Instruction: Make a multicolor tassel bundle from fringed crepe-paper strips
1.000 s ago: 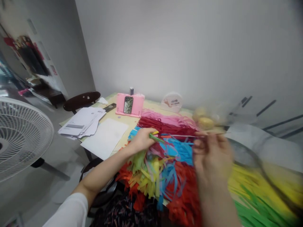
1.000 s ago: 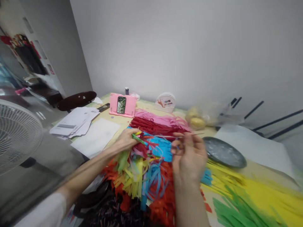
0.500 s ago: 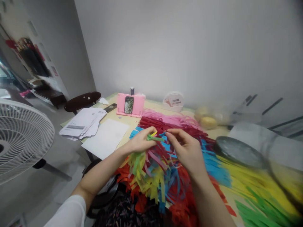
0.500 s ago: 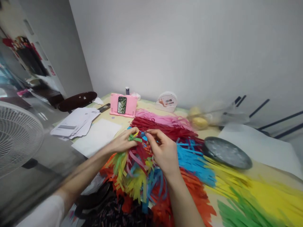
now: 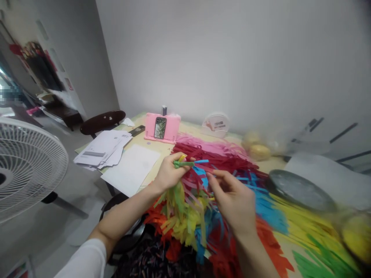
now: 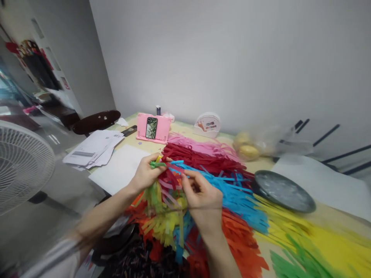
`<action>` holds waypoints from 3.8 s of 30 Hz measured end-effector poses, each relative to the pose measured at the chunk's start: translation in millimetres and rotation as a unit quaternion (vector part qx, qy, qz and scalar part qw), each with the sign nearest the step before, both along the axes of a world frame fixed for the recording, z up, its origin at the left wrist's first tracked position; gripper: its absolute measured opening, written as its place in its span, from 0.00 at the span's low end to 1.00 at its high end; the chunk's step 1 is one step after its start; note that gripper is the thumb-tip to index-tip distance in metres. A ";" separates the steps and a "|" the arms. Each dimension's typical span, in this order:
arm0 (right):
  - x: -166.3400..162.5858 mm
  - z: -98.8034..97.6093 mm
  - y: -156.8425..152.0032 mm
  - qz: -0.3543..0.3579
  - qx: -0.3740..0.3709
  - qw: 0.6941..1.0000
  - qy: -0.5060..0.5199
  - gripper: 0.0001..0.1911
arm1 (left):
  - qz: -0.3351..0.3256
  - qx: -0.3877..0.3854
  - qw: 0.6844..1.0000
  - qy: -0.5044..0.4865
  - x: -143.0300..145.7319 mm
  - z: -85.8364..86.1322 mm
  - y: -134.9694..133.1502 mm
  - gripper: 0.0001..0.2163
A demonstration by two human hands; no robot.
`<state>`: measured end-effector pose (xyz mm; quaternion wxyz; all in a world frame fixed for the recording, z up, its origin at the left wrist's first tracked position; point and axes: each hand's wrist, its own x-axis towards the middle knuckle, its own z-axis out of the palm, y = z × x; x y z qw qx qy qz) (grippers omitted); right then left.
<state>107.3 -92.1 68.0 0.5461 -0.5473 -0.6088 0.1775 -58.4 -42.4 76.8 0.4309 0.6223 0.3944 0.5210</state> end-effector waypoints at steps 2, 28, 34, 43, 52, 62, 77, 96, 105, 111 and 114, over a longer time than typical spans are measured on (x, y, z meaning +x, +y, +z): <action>-1.2 -2.5 -1.3 -0.003 -0.012 1.000 -0.003 0.15 | 0.012 0.032 0.999 0.017 1.1 0.1 -3.0 0.06; 2.1 8.3 -1.4 0.064 -0.100 0.992 0.046 0.15 | 0.085 0.213 0.963 0.143 5.1 -14.5 -5.6 0.08; 2.7 5.2 -1.6 0.059 -0.129 0.986 0.087 0.16 | 0.072 0.317 0.933 0.156 4.5 -17.8 -7.3 0.11; 8.5 -1.1 13.2 0.153 -0.176 0.920 0.314 0.25 | -0.017 0.262 0.937 0.230 2.3 -24.3 -5.3 0.11; 36.5 10.0 37.5 -0.014 0.070 0.904 0.421 0.21 | -0.044 0.024 0.994 0.094 -1.3 -36.2 30.6 0.07; -1.9 5.2 37.0 0.058 0.006 0.998 0.031 0.14 | -0.025 0.070 0.997 0.035 -17.4 -27.4 42.7 0.05; 19.2 -6.3 61.7 -0.021 0.046 0.998 -0.027 0.12 | 0.075 0.022 0.995 -0.059 -64.2 -0.9 51.1 0.19; -16.7 0.1 9.5 -0.002 -0.015 0.999 -0.046 0.18 | -0.039 -0.009 0.999 0.015 -12.4 -15.3 20.9 0.16; -12.2 -5.1 21.5 0.127 -0.160 0.952 0.230 0.31 | -0.070 0.141 0.966 0.207 -9.6 -16.5 3.2 0.09; 3.9 -5.3 30.8 0.073 -0.118 0.955 0.263 0.22 | -0.070 0.142 0.953 0.257 -4.3 -29.7 13.7 0.10; 24.1 2.4 35.9 -0.027 0.028 0.941 0.336 0.18 | -0.050 0.106 0.964 0.238 -8.8 -32.4 24.5 0.09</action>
